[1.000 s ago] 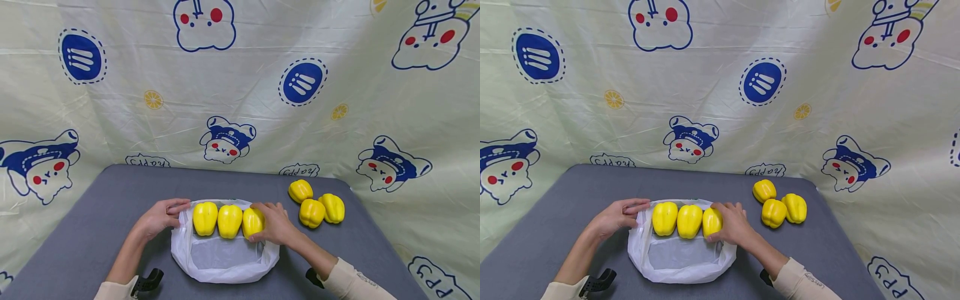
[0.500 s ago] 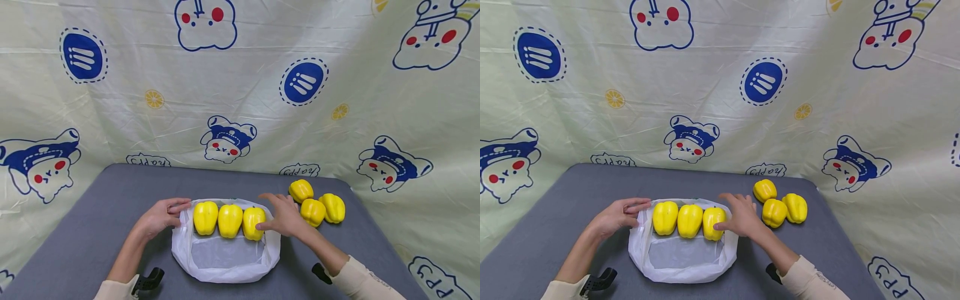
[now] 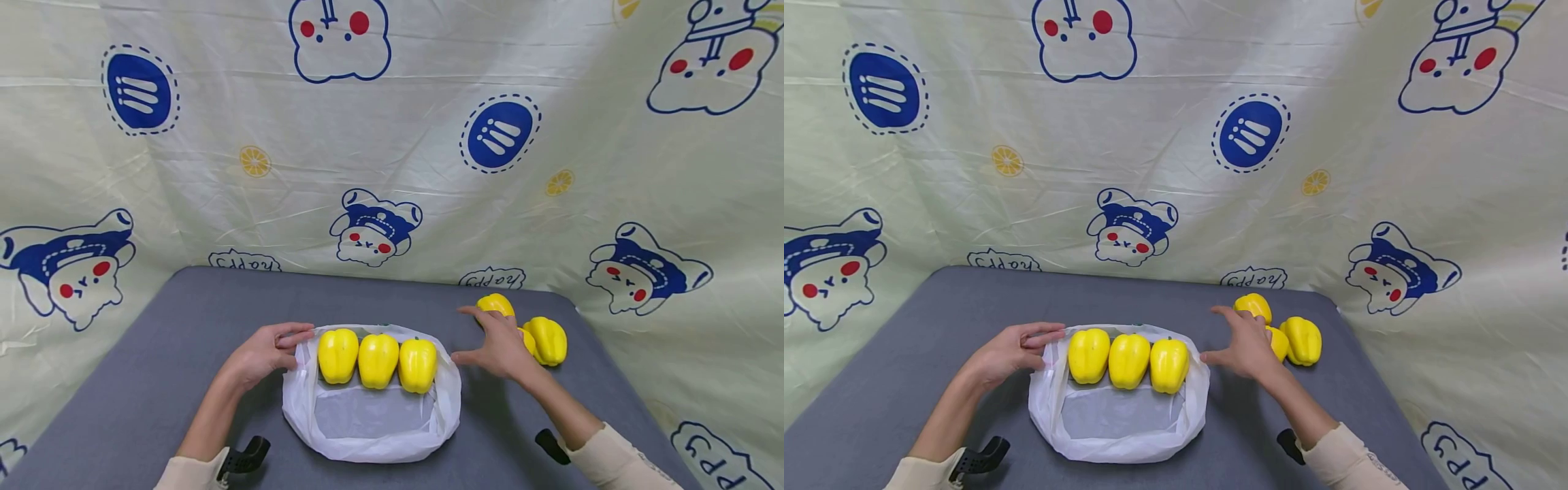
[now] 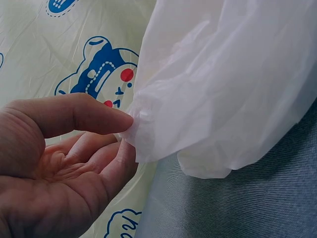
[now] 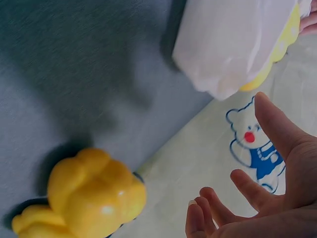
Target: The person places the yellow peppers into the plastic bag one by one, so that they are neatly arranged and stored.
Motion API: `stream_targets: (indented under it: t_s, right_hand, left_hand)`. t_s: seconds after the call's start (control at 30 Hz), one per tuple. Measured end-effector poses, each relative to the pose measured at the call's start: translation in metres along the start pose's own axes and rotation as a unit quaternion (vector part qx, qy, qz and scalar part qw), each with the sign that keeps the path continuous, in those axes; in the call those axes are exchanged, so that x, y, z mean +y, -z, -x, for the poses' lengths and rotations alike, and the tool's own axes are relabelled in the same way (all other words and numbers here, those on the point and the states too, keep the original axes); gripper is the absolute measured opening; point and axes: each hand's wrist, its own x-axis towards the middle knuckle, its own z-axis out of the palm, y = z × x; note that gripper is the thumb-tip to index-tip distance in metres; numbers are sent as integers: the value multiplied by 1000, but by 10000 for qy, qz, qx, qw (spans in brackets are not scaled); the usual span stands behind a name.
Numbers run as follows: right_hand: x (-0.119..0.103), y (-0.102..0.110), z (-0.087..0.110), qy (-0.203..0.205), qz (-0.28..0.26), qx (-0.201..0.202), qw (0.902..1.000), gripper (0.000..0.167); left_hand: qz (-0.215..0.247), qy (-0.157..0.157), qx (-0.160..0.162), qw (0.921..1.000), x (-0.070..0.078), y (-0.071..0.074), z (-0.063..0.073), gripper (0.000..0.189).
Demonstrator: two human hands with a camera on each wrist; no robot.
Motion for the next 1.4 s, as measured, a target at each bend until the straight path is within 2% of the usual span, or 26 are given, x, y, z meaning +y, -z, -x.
stream_targets:
  t_s: [0.37,0.63,0.93,1.4]
  right_hand:
    - [34,7,3,-118,107,355,9992,92]
    - [55,13,6,-366,64,306,9988,98]
    - [78,16,6,-813,132,79,9966,97]
    - [93,13,7,-935,158,-81,9955,94]
  left_hand:
    - [4,-30,25,10000,0,0,0,70]
    - [38,-15,25,10000,0,0,-1,70]
    - [52,-30,6,10000,-1,0,-2,70]
    - [80,39,12,10000,0,0,-1,70]
